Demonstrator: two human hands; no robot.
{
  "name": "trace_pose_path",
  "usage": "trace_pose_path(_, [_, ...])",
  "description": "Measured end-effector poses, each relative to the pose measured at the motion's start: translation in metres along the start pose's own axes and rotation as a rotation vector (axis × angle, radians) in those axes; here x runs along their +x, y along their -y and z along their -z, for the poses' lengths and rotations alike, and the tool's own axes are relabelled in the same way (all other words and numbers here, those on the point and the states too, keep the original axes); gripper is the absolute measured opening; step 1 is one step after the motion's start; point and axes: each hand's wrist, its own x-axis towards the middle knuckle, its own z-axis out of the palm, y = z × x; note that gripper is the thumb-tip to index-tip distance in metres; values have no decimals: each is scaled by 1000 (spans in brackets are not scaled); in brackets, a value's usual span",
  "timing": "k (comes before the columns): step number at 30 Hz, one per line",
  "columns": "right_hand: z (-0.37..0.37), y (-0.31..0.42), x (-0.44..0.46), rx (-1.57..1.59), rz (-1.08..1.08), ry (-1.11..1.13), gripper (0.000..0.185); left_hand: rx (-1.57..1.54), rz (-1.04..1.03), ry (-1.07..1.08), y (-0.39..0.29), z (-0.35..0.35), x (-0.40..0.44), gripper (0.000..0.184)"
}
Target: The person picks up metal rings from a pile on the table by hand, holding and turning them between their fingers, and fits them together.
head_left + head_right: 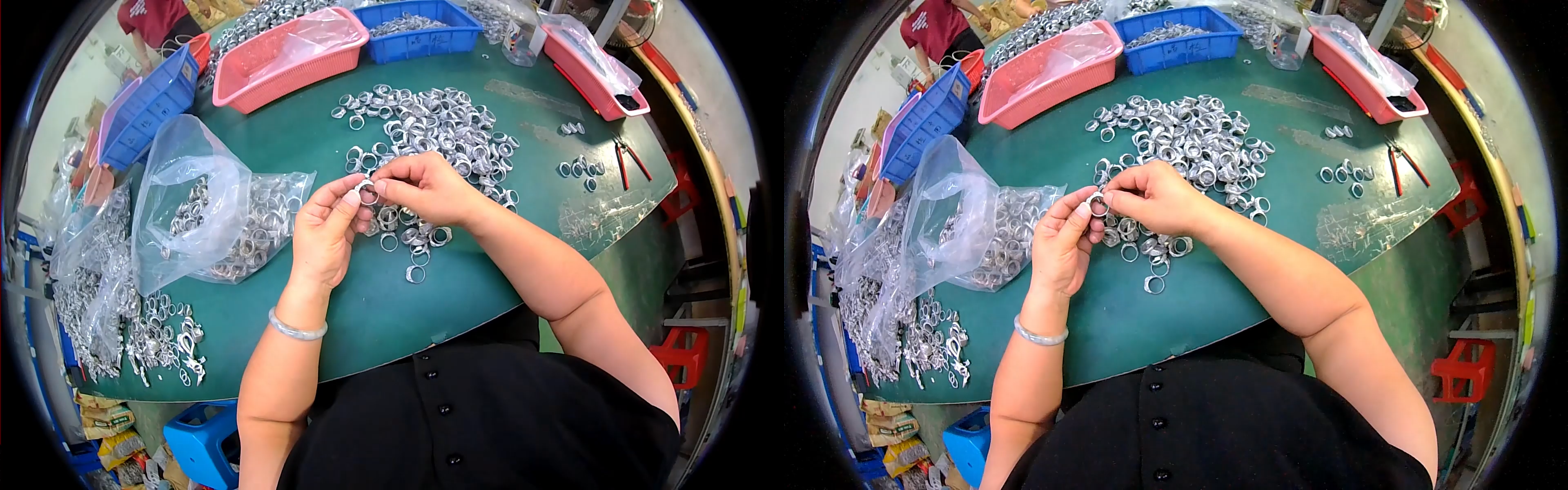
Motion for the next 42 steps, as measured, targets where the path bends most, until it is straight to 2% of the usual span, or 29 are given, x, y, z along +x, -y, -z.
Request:
trace_pose_path(3, [2, 3, 0, -28, -65, 46, 17, -17, 9, -3, 0, 0, 0, 21])
trace_pose_path(33, [2, 4, -1, -92, -81, 70, 20, -259, 213, -44, -5, 4, 1, 17])
trace_pose_path(42, [3, 5, 0, 56, -178, 71, 20, -213, 183, -25, -6, 1, -2, 16])
